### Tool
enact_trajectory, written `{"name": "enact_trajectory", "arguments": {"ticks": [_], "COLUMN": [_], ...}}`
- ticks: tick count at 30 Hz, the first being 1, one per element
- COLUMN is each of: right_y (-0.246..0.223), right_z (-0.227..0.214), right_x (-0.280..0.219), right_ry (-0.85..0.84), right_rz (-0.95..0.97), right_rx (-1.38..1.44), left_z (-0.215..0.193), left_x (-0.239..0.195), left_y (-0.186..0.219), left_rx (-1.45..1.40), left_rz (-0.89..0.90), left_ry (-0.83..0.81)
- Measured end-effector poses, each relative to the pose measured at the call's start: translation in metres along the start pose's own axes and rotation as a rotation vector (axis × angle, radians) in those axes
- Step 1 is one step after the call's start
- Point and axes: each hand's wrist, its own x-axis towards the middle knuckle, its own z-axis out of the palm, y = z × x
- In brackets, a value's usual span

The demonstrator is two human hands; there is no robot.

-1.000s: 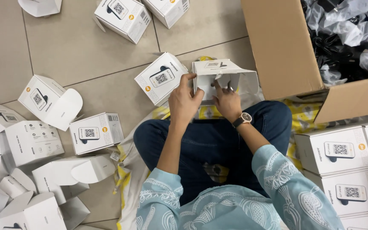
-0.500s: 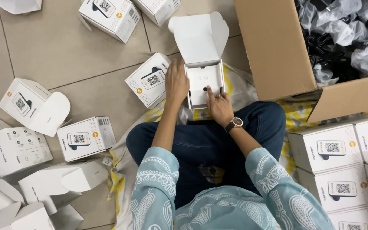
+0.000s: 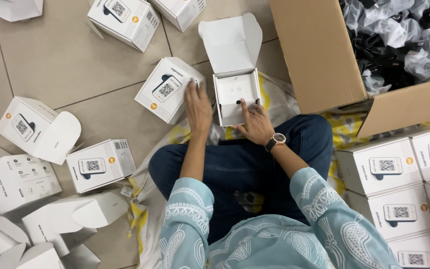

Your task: The person packs electronic devices and power adapters into small boxes.

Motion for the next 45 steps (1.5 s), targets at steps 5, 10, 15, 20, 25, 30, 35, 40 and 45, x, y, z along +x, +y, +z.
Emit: {"name": "enact_trajectory", "arguments": {"ticks": [5, 10, 15, 20, 25, 30, 35, 40, 45], "right_y": [-0.002, 0.003, 0.004, 0.010, 0.006, 0.009, 0.002, -0.010, -0.006], "right_z": [-0.007, -0.011, -0.009, 0.004, 0.008, 0.002, 0.002, -0.007, 0.002], "right_x": [0.006, 0.008, 0.006, 0.006, 0.007, 0.004, -0.009, -0.029, -0.028], "right_ry": [-0.121, -0.177, -0.047, -0.050, 0.077, -0.049, 0.045, 0.124, 0.197], "right_rz": [0.015, -0.006, -0.076, -0.054, -0.080, -0.079, -0.114, -0.168, -0.058], "right_rx": [0.016, -0.060, 0.006, 0.016, -0.019, 0.049, 0.173, 0.199, 0.136], "left_z": [0.002, 0.020, 0.016, -0.006, 0.012, -0.045, -0.030, -0.047, -0.053], "left_x": [0.008, 0.045, 0.064, 0.058, 0.046, 0.031, -0.007, -0.019, -0.009], "left_y": [0.066, 0.085, 0.078, 0.088, 0.078, 0.083, 0.086, 0.102, 0.114], "left_rx": [-0.270, -0.103, -0.147, -0.038, 0.088, -0.162, -0.132, -0.157, -0.023], "left_rz": [0.279, 0.260, 0.205, 0.264, 0.323, 0.312, 0.446, 0.456, 0.550], "left_ry": [-0.128, -0.364, -0.548, -0.375, -0.164, -0.256, -0.253, -0.392, -0.231]}}
